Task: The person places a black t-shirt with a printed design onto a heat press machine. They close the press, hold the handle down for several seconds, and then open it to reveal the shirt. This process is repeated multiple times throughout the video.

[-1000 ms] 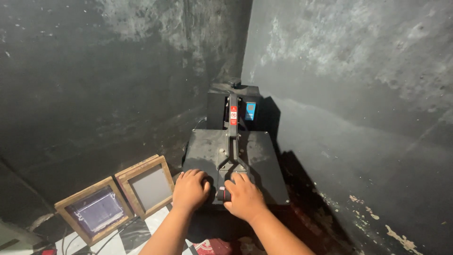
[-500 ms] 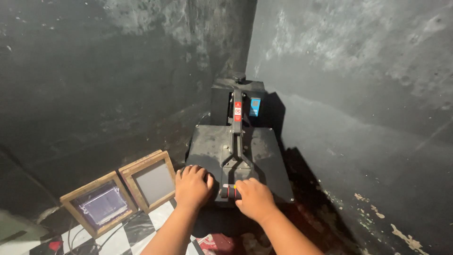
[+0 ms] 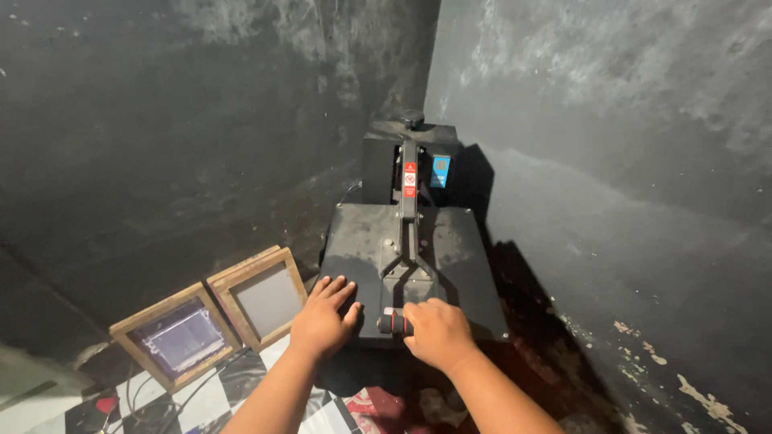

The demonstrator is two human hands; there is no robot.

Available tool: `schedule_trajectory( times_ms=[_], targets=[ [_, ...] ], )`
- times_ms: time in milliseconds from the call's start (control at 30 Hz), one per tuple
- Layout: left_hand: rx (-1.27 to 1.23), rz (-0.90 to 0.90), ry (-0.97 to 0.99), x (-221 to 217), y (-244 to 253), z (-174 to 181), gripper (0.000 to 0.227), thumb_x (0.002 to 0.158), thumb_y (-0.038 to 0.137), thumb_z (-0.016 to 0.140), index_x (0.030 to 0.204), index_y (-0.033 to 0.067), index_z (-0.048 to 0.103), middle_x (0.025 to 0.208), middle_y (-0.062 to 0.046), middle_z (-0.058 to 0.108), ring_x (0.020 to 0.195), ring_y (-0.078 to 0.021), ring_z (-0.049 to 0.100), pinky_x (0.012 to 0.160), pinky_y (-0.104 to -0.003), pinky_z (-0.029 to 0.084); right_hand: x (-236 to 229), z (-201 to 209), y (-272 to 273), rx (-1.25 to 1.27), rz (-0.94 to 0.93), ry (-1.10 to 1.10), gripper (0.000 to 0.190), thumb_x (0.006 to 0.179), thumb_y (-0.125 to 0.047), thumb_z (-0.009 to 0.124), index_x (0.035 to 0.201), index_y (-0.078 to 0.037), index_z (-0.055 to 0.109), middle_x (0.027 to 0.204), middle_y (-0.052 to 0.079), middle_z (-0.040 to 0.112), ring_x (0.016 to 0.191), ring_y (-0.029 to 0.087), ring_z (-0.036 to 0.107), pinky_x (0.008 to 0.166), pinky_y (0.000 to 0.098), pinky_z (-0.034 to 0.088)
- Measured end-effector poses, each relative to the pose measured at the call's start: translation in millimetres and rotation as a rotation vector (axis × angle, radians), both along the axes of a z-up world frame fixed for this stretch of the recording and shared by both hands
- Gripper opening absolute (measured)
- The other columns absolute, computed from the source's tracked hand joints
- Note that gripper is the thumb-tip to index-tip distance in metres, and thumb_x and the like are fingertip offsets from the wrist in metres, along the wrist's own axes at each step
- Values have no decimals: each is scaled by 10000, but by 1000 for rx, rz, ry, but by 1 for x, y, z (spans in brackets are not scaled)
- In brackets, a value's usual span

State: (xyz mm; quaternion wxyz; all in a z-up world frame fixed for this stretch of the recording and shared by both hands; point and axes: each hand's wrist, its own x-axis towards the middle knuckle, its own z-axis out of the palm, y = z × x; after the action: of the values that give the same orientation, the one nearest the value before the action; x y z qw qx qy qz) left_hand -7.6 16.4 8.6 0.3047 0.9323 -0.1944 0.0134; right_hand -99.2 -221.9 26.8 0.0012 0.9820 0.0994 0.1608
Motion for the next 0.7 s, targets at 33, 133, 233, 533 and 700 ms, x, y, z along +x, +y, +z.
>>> schedule_trajectory(
  times_ms=[33,133,233,533,700],
  targets=[
    [9,-18,57,-1,2,3,564,940,486,562,1460,270,572,1601,43,449,1545,-228,274,1243,-405,282,0,-2,-1,7,12,-47,308,580,-297,791,753,-201,556,690,3,647,721,291,615,534,462,491],
    [-15,-38,25,1,4,-4,578,936,489,567,1468,262,567,1606,18,441,1539,-256,276,1239,-420,279,0,0,1,-5,-15,16,321,603,-344,815,768,-206,578,720,0,671,759,294,627,559,473,506],
    [-14,-31,45,-2,4,1,570,946,498,553,1472,280,556,1615,36,428,1552,-238,256,1237,-419,282,1,1,1,11,-14,11,311,602,-327,802,774,-199,576,726,15,675,761,304,627,574,478,506],
    [107,-7,-19,-6,8,12,515,963,490,619,1447,315,596,1562,45,529,1515,-212,384,1264,-360,325,5,-13,-3,-19,-12,-194,290,539,-438,761,723,-299,586,607,-73,595,679,169,663,584,308,556],
    [8,18,-41,-5,9,2,491,933,449,683,1389,271,658,1521,19,581,1493,-223,428,1248,-365,357,1,-4,2,-18,-29,-215,214,580,-393,729,698,-297,579,572,-68,569,644,170,644,563,293,538]
  ],
)
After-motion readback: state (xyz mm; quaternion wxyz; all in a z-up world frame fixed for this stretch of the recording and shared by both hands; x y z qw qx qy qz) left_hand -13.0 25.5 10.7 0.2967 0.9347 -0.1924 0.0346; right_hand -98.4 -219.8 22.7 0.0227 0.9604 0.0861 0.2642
